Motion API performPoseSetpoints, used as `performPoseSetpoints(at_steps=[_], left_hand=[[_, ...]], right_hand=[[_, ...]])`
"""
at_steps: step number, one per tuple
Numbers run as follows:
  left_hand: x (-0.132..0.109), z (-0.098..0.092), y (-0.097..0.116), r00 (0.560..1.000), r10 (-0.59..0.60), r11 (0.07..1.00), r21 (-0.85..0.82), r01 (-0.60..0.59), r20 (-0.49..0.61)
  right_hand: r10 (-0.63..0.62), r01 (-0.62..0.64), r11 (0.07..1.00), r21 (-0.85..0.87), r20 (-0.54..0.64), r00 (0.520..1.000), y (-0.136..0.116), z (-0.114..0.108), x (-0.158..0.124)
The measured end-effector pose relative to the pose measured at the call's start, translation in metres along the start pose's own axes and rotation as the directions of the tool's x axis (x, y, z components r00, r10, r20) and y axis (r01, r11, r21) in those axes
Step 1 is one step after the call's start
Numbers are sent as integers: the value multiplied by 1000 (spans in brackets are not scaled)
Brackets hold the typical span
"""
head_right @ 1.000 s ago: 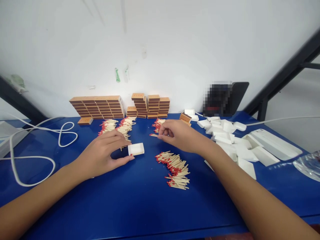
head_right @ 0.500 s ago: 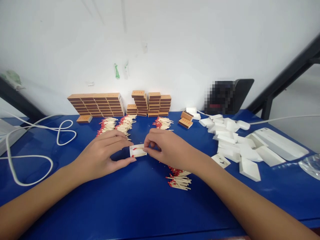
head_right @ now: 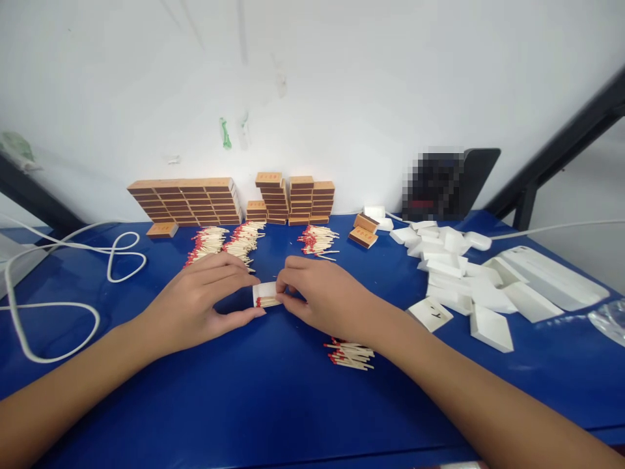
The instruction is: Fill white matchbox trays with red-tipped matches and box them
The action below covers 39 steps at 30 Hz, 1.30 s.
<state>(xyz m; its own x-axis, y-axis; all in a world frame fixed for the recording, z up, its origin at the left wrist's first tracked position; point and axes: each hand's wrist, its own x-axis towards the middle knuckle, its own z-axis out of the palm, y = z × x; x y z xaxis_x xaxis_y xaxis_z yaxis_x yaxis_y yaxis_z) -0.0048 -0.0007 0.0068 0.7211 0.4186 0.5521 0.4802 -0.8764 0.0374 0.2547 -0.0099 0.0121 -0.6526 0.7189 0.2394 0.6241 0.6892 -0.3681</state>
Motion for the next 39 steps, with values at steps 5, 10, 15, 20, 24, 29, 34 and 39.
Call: performPoseSetpoints(at_steps=[5,10,15,20,24,29,34,39], left_hand=[[0,-2,-1,1000,-13,1000,-2,13,17],[-2,0,-4,999,-24,1000,8,24,28],[-1,0,-4,999,-28,1000,-5,28,23],[0,-2,-2,999,-25,1000,-7,25,28],[0,-2,-2,999,-28,1000,4,28,32],[1,-2,-3,999,-24,1000,5,24,28],[1,-2,-2,999,-22,1000,-2,22,33],[0,-1,-3,999,-15,1000,3,15,33]], right_hand=[[42,-43,999,-4,-150,988,20,-27,0],[274,-295,949,-112,-175,946,70,-55,-5],[328,-326,937,-126,-10,945,90,-51,-6],[364,-358,930,-84,59,930,86,-43,-4],[382,-377,923,-74,82,920,84,-44,-4],[346,-344,938,-40,85,934,80,-44,-6],[297,-296,955,-26,110,948,80,-44,-7],[292,-287,956,-60,129,948,81,-46,-5]])
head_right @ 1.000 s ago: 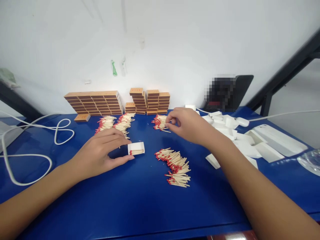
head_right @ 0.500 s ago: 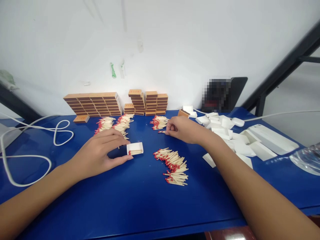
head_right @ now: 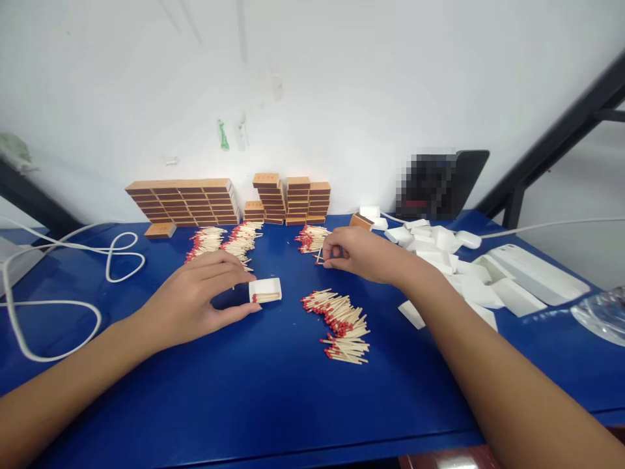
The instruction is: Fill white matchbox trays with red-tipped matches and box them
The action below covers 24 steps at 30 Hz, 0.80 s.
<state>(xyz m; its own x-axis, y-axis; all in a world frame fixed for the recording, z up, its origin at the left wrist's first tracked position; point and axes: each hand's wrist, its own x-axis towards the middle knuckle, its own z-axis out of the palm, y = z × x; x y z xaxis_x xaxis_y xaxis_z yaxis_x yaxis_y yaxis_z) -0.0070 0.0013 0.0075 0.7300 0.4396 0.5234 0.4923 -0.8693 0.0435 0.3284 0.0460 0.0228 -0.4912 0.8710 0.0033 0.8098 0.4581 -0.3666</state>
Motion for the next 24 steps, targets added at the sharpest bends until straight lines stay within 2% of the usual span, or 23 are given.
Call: performPoseSetpoints(at_steps=[6,13,17,24], left_hand=[[0,-1,0,1000,-1,1000,3,1,-2],[1,0,1,1000,3,1000,-13,-3,-13],[0,0,1,1000,0,1000,-11,-1,-12],[-1,0,1,1000,2,1000,-7,-2,-2]], right_hand=[[85,-85,996,-12,5,996,3,-1,-1],[121,-119,992,48,-31,992,-1,5,4],[134,-134,986,99,9,991,1,8,5],[133,-142,985,93,102,986,5,-5,-4]])
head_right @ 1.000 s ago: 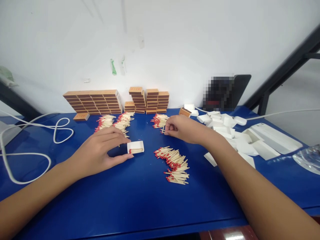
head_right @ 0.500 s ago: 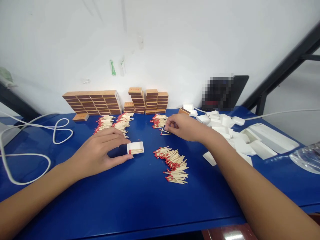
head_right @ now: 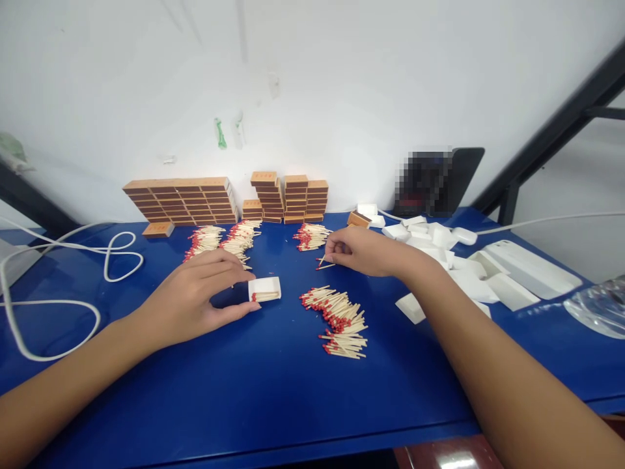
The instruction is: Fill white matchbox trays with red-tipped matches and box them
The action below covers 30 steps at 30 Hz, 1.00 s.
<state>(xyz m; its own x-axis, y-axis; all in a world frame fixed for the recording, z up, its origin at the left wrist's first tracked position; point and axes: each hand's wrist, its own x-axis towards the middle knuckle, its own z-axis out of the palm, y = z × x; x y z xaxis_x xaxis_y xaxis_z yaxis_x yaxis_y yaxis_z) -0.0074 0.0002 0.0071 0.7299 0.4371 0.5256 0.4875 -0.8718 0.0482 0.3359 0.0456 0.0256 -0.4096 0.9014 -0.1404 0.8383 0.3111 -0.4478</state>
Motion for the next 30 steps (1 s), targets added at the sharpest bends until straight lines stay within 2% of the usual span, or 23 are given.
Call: performPoseSetpoints(at_steps=[8,14,17,20,25,27,30], left_hand=[[1,0,-1,1000,-6,1000,8,6,5],[2,0,-1,1000,-2,1000,1,2,4],[1,-1,-1,1000,-8,1000,4,8,7],[1,0,-1,1000,-20,1000,5,20,9],[1,1,0,1000,-23,1000,-10,23,-6],[1,1,1,1000,-25,1000,-18,25,-19],[2,1,2,999,-21,1000,-18,21,-39]], right_hand=[[16,-19,999,34,76,997,-7,0,-2],[8,-9,1000,8,65,998,-8,3,-2],[-28,27,999,46,23,999,-16,5,-3],[-113,119,984,134,-51,992,-29,9,-4],[-226,259,929,263,-147,963,-58,26,-9],[-248,288,919,269,-174,953,-68,36,-11],[-306,352,918,182,-237,922,-77,50,-13]])
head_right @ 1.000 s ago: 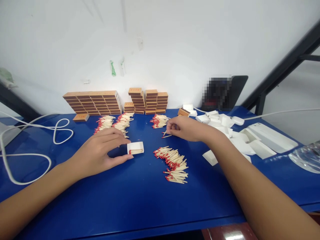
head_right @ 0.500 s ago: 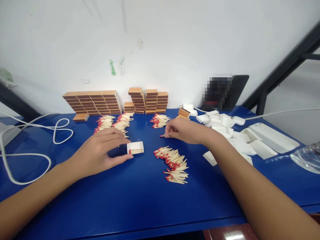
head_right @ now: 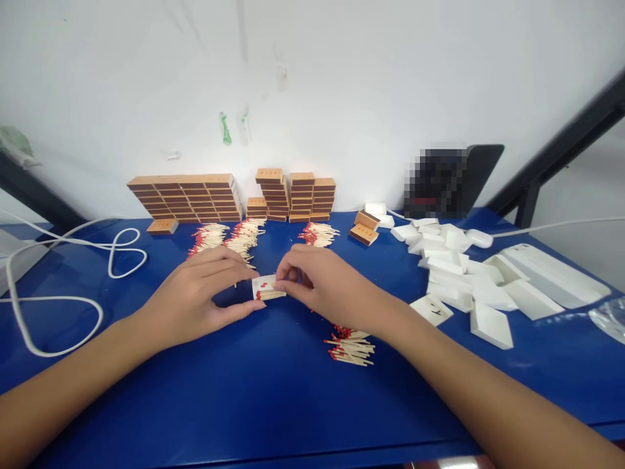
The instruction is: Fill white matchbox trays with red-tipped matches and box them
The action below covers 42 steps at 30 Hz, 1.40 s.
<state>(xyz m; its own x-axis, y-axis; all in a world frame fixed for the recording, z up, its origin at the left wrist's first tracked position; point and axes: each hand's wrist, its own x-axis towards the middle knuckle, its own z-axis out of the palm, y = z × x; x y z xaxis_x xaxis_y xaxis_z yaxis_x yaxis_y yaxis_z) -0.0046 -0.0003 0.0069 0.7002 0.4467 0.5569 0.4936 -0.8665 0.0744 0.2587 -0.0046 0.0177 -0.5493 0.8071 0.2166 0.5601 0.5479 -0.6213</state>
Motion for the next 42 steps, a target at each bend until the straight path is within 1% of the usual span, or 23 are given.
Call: performPoseSetpoints(at_steps=[2,4,11,16,18,20,22,24,26,28,30,32,34,38,40,42], left_hand=[[0,0,1,1000,4,1000,0,-4,-8],[0,0,2,1000,8,1000,1,-8,-11],[0,0,3,1000,14,1000,-1,-14,-12],[0,1,2,1000,22,1000,2,-22,-17],[0,0,2,1000,20,1000,9,-20,-15],[0,0,1,1000,15,1000,11,-14,-13],[0,-1,0,1000,8,1000,11,-8,-15],[0,-1,-1,1000,0,1000,13,0,-17],[0,0,-2,1000,-5,1000,17,6,-15],[0,0,-2,1000,-5,1000,17,5,-12],[0,1,-2,1000,-2,1000,17,2,-11],[0,0,-1,1000,-3,1000,17,3,-8],[0,0,-1,1000,-4,1000,16,4,-6],[0,-1,-1,1000,-9,1000,15,9,-4],[0,-2,-1,1000,-9,1000,20,9,0],[0,-1,-1,1000,-4,1000,22,4,1]], right_hand=[[-57,55,996,-64,-32,998,-1,7,-1],[-88,83,991,-107,-44,995,-1,11,-2],[-125,111,966,-233,-45,991,-3,16,-4],[-118,104,963,-247,-43,992,-3,20,-4],[-121,109,970,-219,-43,992,-3,16,-3],[-116,102,971,-216,-55,992,1,6,-2],[-94,68,963,-261,-87,992,8,-11,0],[-37,-2,946,-323,-115,993,18,-30,1],[46,-71,928,-365,-76,996,30,-47,1],[110,-111,924,-366,-22,994,40,-56,1],[143,-127,931,-342,21,989,47,-57,2],[157,-137,932,-335,34,987,51,-53,3],[153,-138,925,-354,14,988,54,-49,5],[89,-106,918,-382,-62,994,59,-43,8],[78,-99,925,-368,-71,994,60,-42,9],[93,-110,932,-345,-65,994,62,-41,10]])
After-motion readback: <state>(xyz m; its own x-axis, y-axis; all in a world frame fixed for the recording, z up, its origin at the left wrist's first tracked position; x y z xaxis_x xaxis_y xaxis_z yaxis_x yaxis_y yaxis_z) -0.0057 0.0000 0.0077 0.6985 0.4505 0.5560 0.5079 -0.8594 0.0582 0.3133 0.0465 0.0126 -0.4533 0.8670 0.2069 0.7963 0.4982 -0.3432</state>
